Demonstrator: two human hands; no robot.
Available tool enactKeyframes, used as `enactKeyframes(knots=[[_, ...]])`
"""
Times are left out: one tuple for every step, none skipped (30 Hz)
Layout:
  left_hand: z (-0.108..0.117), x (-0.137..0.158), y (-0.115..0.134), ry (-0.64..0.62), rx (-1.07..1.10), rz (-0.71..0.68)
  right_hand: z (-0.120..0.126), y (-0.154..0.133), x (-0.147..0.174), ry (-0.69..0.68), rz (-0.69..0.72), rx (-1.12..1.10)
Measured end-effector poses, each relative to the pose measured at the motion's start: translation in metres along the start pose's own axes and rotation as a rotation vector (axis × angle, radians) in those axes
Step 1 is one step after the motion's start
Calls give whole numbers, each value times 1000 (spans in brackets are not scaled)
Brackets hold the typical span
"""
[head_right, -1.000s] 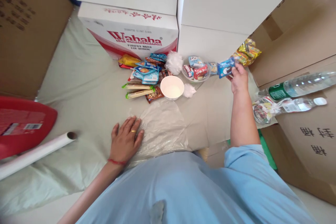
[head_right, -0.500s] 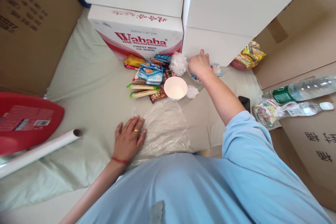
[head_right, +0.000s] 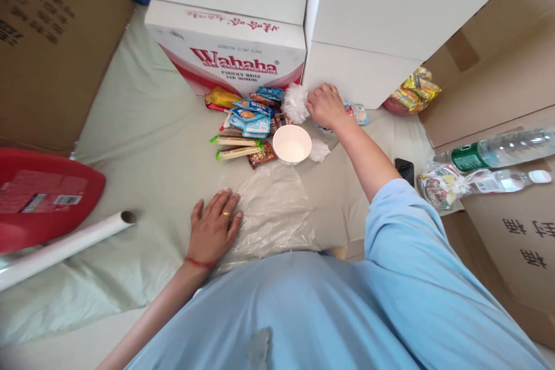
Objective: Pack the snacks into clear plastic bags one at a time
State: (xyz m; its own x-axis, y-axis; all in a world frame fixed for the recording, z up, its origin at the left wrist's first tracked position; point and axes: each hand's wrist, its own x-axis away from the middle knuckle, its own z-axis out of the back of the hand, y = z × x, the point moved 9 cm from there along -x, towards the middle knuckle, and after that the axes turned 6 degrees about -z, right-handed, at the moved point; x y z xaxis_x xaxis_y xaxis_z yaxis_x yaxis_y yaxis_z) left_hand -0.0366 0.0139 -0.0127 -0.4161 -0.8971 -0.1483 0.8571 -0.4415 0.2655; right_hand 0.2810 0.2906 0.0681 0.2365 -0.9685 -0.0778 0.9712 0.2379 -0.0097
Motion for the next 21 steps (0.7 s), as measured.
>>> enactKeyframes(knots=[[0,0,0,2,2,1,3,0,1,8,7,-6],[-1,0,-1,3,6,3,9,1,3,25,8,-18],[-1,1,-1,5,12,6,17,2,7,51,-2,-36],[-1,1,-2,6,18,8,27,4,13,89,-21,-58],[-1,1,-2,6,26,11,37,5,21,133,-46,-79],[-1,1,-2,5,33,14,47,6,31,176,-72,-97],[-2,1,-2,4,41,17,54,6,42,208,-90,-107],[-2,1,-3,2,48,21,58,3,53,221,-93,-109],[-2,0,-3,0,54,24,59,0,63,216,-84,-104],[-1,0,-3,0,58,27,56,-3,72,197,-73,-94],[-1,0,-3,1,59,30,52,-4,78,174,-70,-85],[0,0,-3,3,57,30,47,-1,83,155,-81,-80],[0,0,-3,4,51,28,42,3,86,144,-103,-82],[0,-1,-2,3,44,24,38,10,87,140,-126,-93],[0,-1,-1,2,36,20,35,16,87,140,-141,-113],[0,-1,-1,0,30,17,32,22,87,142,-144,-139],[1,-1,-1,-2,25,17,29,26,86,146,-138,-165],[1,0,-1,-3,20,17,27,29,85,150,-128,-185],[1,0,0,-4,15,17,26,30,86,157,-120,-198],[1,0,0,-3,10,17,24,31,86,164,-117,-203],[1,0,-1,-2,6,16,22,30,88,173,-117,-201]])
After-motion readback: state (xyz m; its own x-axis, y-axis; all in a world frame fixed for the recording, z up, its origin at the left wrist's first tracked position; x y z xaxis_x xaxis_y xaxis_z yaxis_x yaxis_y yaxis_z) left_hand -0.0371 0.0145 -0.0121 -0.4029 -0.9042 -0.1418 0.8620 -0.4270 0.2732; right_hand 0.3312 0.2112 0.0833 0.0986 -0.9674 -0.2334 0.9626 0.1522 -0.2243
